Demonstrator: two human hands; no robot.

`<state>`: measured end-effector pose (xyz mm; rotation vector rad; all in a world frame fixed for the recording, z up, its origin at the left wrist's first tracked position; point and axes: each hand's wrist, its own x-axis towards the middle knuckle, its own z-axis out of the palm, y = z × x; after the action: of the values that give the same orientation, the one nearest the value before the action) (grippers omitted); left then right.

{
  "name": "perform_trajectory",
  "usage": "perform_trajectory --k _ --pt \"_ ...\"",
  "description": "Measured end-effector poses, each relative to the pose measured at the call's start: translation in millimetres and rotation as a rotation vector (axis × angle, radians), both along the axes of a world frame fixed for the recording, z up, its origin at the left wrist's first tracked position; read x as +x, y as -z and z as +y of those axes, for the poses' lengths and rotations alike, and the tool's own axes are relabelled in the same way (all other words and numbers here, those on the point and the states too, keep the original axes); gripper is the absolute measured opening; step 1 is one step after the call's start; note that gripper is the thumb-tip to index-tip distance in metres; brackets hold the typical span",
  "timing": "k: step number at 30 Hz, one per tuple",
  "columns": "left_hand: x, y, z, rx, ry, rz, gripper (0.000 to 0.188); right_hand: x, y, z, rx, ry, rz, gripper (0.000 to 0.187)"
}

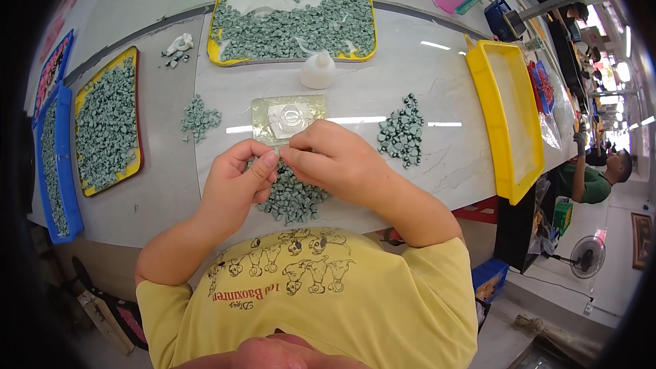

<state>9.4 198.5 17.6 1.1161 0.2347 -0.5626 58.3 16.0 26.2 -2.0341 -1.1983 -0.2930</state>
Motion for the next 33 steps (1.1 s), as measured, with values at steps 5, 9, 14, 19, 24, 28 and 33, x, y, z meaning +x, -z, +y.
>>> perform_trajectory --k 5,9,14,19,24,28,33 --pt "0.6 0.7 1.6 -0.039 0.015 0.029 0.014 4.9 -2.2 -3.2 -0.081 -0.051 -0.116 0.031" --pt "-0.1 0.9 0.0 -0.180 -0.024 0.050 0.016 13.9 4.2 -8.2 -0.141 0.037 -0.224 0.032" --pt "1.0 1.2 5.4 -0.105 -0.047 0.040 0.016 19.5 8.3 -5.9 -0.293 0.133 -0.341 0.031" --pt "1.3 1.0 15.7 -0.073 -0.037 0.071 0.020 18.6 9.6 0.2 -0.343 0.127 -0.367 0.030" --pt "0.9 3.5 19.7 -0.157 -0.057 0.094 0.024 15.3 8.3 5.1 -0.398 0.131 -0.380 0.031" --pt "1.8 -0.9 15.0 -0.178 -0.154 0.124 0.023 15.9 8.4 6.2 -0.347 0.122 -0.372 0.030" --pt "1.7 2.2 15.0 -0.179 -0.156 0.051 0.016 16.1 12.1 8.3 -0.035 0.130 -0.126 0.027"
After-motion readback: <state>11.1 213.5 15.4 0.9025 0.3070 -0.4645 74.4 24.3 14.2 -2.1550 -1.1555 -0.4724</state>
